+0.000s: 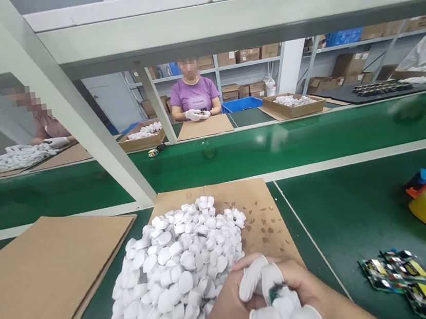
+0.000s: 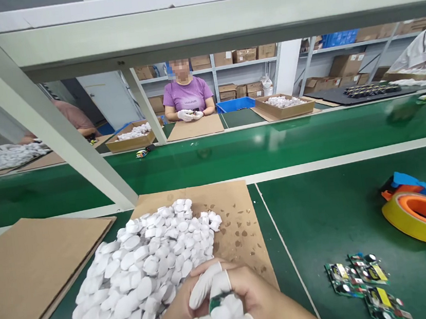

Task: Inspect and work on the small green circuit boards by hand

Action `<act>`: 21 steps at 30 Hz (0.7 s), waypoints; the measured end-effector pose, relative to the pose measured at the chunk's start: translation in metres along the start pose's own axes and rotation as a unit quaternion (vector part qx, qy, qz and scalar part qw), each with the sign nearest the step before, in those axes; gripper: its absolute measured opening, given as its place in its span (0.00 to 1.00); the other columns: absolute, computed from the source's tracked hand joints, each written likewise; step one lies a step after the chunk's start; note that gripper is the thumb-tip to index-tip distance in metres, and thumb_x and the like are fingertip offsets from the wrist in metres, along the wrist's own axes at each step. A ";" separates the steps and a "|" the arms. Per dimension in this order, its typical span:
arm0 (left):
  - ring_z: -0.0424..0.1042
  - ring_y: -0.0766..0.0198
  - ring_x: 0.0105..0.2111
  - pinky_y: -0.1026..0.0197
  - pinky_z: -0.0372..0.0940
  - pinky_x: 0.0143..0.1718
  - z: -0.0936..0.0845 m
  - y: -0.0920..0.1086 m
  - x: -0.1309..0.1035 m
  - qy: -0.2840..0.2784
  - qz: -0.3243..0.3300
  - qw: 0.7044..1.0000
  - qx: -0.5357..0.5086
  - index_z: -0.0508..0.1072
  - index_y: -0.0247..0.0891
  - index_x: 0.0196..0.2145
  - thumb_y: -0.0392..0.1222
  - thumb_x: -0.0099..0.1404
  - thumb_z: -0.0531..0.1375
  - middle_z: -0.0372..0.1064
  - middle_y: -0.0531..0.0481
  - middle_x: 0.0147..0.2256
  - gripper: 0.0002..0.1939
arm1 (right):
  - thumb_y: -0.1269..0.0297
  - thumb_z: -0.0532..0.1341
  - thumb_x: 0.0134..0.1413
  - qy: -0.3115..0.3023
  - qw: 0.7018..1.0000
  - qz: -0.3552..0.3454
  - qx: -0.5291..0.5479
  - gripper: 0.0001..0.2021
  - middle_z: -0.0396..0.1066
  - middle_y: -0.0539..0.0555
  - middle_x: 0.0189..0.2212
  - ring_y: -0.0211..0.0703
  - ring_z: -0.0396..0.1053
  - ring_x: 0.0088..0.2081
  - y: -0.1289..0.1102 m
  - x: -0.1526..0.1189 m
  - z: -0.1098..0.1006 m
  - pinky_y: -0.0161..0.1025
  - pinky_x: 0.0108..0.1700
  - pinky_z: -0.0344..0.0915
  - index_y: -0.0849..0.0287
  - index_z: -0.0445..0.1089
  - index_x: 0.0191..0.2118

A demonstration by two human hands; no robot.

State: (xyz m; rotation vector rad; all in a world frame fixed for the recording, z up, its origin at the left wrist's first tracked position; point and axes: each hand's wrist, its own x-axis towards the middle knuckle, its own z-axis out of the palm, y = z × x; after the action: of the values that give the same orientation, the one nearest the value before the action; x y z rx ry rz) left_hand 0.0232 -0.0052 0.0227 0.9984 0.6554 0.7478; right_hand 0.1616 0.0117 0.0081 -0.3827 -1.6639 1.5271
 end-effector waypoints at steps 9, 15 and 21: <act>0.55 0.68 0.29 0.63 0.51 0.31 -0.001 0.006 -0.005 -0.035 0.017 0.999 0.025 0.69 0.34 0.23 0.56 0.49 0.68 0.54 0.54 0.27 0.21 | 0.51 0.61 0.53 -0.003 1.000 -0.019 -0.006 0.14 0.74 0.56 0.30 0.53 0.71 0.42 0.008 -0.003 0.000 0.51 0.54 0.60 0.57 0.75 0.32; 0.55 0.68 0.30 0.65 0.48 0.30 -0.002 -0.002 -0.003 -0.026 0.017 0.999 -0.028 0.66 0.33 0.26 0.56 0.47 0.69 0.53 0.53 0.28 0.24 | 0.52 0.67 0.47 0.011 1.000 0.022 -0.016 0.13 0.72 0.56 0.33 0.54 0.69 0.43 0.001 -0.001 0.002 0.47 0.47 0.64 0.58 0.73 0.30; 0.55 0.67 0.31 0.64 0.53 0.34 -0.009 -0.007 0.000 -0.008 0.038 0.999 0.017 0.67 0.36 0.23 0.49 0.43 0.72 0.54 0.53 0.30 0.20 | 0.45 0.55 0.58 -0.028 0.998 0.052 0.021 0.20 0.74 0.59 0.35 0.54 0.65 0.52 -0.006 0.001 -0.003 0.50 0.56 0.59 0.58 0.71 0.29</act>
State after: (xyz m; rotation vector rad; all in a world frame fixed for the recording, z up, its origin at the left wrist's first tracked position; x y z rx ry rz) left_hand 0.0181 -0.0035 0.0131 1.0655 0.6199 0.7968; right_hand 0.1646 0.0128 0.0134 -0.4114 -1.6748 1.6608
